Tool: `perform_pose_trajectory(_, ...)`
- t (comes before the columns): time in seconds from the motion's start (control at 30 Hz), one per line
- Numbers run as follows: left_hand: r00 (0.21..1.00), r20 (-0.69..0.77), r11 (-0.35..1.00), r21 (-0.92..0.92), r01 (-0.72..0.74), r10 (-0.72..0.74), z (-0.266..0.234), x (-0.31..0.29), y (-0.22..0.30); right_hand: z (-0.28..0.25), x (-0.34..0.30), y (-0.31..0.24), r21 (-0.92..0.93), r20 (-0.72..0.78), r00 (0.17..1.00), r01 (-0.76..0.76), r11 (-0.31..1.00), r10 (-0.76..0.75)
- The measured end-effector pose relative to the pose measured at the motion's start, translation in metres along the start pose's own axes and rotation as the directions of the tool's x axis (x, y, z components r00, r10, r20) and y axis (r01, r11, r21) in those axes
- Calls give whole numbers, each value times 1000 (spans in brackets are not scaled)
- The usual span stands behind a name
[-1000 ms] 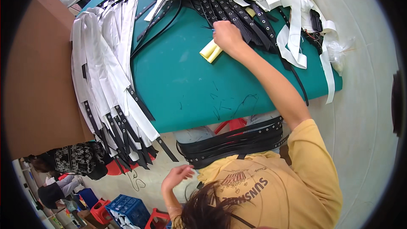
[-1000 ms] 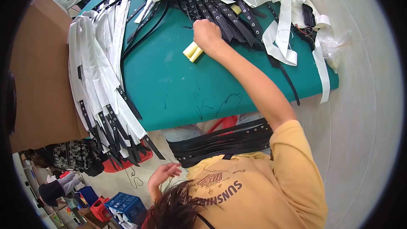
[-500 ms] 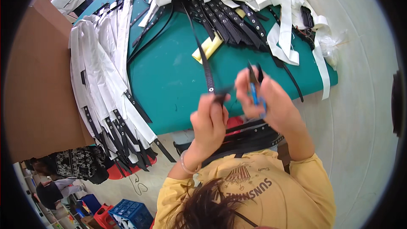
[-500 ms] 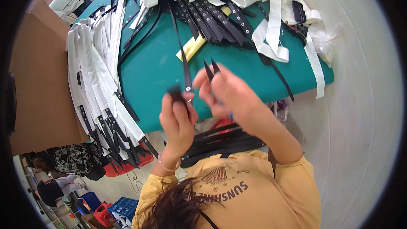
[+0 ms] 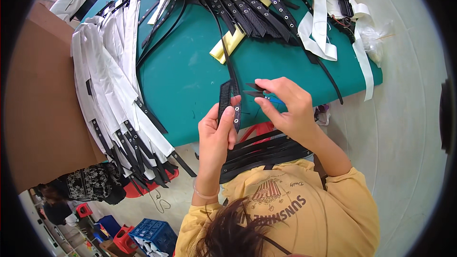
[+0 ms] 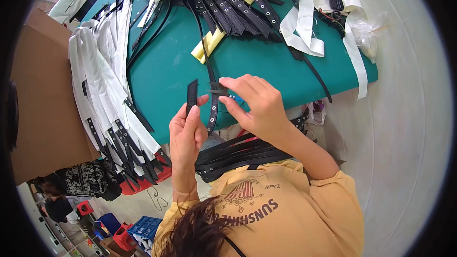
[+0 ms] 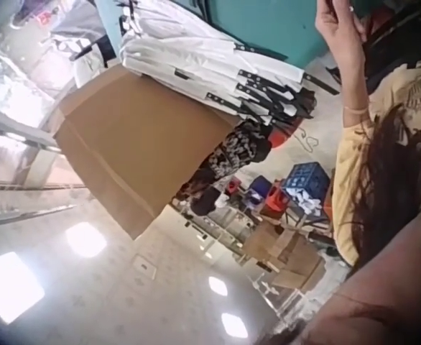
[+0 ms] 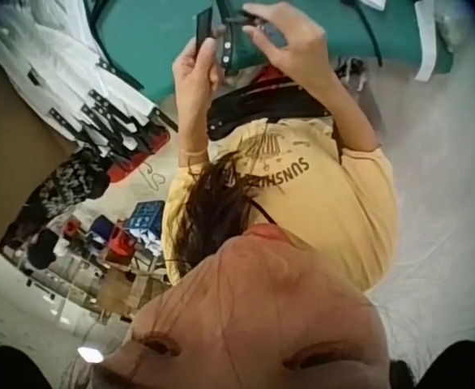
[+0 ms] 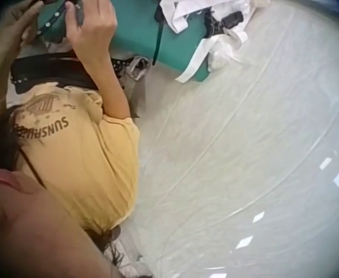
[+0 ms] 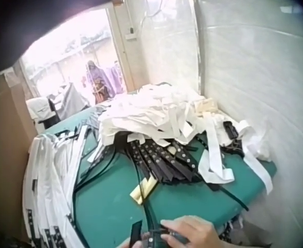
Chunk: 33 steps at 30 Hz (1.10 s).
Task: Finishing and assembling belts by trimming straps and attaching components.
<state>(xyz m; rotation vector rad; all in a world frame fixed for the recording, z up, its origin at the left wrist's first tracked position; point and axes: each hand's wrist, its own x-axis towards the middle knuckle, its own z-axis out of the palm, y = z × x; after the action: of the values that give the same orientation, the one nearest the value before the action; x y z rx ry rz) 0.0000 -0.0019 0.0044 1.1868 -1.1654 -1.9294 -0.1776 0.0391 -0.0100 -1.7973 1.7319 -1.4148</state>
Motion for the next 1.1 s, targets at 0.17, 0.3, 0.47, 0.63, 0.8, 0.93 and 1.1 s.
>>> perform_pose_trajectory(0.17,998,58,998,-66,-10,14,1,-5,0,-3,0,-4,-207,17,984,177,962,-177)
perform_pose_trajectory(0.3,990,132,982,-171,75,-53,3,-9,8,-3,0,1,-188,19,982,188,964,-188)
perform_pose_trajectory(0.47,967,222,960,-218,176,-127,-5,-9,10,-4,-3,1,-123,15,971,239,963,-239)
perform_pose_trajectory(0.63,950,265,915,-320,247,-164,-5,-10,11,-8,-5,0,-130,6,969,245,961,-246)
perform_pose_trajectory(0.8,949,279,913,-333,237,-145,-6,-10,12,-10,-10,0,-171,6,968,249,953,-252)
perform_pose_trajectory(0.93,949,290,909,-349,226,-125,-6,-10,11,-9,-7,1,-150,-7,958,283,947,-288)
perform_pose_trajectory(1.1,949,279,912,-333,241,-148,-5,-10,8,-8,-8,-1,-143,24,963,268,953,-267)
